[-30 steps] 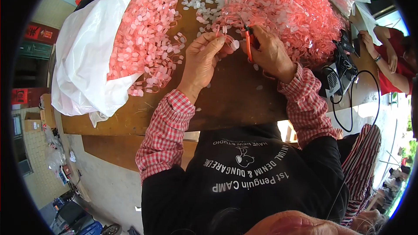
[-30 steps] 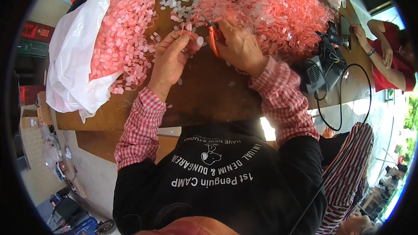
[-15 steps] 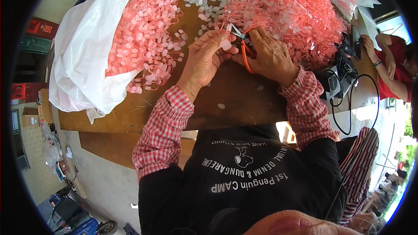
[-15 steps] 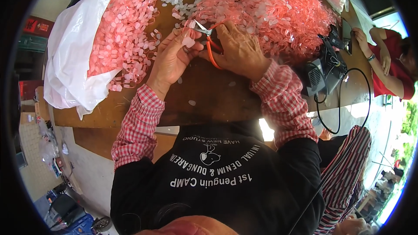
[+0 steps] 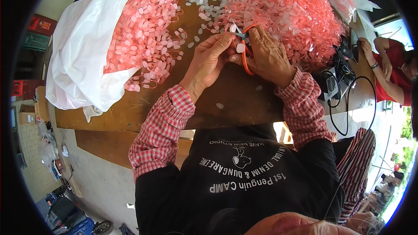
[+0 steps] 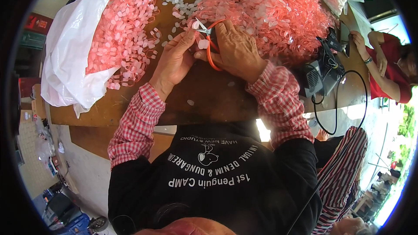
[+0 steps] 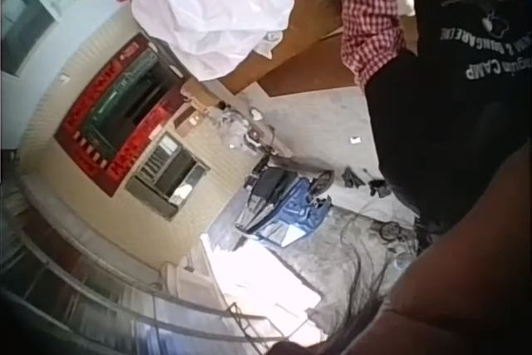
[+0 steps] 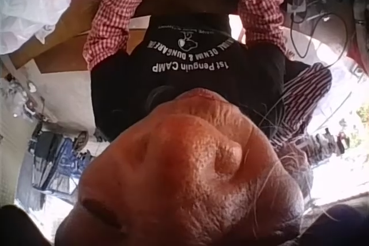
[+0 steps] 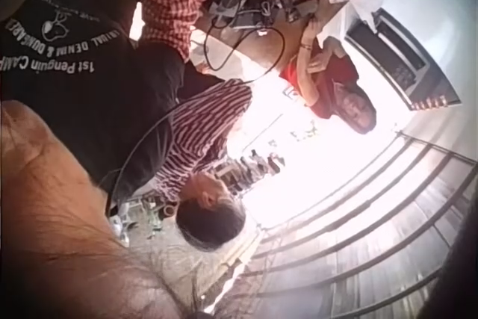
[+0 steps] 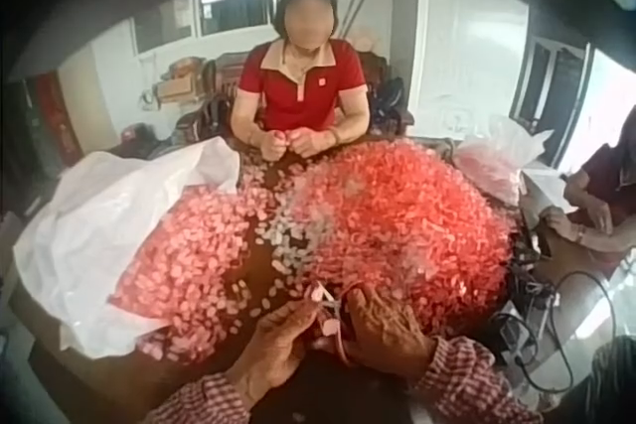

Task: Trimming small pink and white plastic petals with scissors at a table.

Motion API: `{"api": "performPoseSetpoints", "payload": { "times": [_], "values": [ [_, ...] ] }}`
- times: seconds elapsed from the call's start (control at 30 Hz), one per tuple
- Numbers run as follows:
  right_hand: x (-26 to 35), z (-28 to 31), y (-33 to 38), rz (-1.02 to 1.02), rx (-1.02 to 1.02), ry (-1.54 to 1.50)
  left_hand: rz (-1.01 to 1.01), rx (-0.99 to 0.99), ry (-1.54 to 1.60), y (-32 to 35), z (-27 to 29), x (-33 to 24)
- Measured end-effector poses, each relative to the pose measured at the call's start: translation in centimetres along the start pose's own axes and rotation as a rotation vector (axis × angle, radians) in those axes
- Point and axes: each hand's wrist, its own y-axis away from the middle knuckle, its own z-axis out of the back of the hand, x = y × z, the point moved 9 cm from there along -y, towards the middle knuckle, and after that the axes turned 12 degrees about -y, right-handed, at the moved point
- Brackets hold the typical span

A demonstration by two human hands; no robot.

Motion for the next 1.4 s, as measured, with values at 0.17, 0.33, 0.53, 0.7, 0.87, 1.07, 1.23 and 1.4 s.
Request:
{"api": "performPoseSetpoints", "payload": {
  "times": [0.17, 0.33, 0.53, 0.7, 0.87, 1.07, 1.23, 1.4],
  "values": [
    [-0.2, -0.2, 0.2, -0.056, 0.014, 0.023, -0.004, -0.040, -0.082, -0.2, 0.8, 0.5],
    [0.0, -0.2, 0.3, -0.065, -0.029, 0.139, 0.027, -0.022, -0.085, -0.2, 0.5, 0.4],
    [0.8, 0.9, 0.0, -0.020, -0.133, 0.160, 0.022, 0.007, -0.031, 0.0, -0.1, 0.4],
    [0.7, 0.6, 0.1, -0.038, -0.105, 0.150, 0.004, -0.063, -0.111, 0.3, 0.1, 0.1],
    [0.0, -0.1, 0.5, -0.080, -0.026, 0.155, 0.011, -0.075, -0.121, 0.0, 0.7, 0.4],
    [-0.5, -0.3, 0.6, -0.110, -0.017, 0.124, 0.075, -0.093, -0.086, -0.2, 1.1, 1.1],
    [-0.8, -0.5, 0.8, -0.133, -0.001, 0.147, 0.120, -0.068, -0.055, 0.1, 1.3, 1.3],
    [-1.1, -0.5, 0.8, -0.149, 0.022, 0.156, 0.104, -0.085, -0.072, 0.3, 1.5, 0.8]
  ]
}}
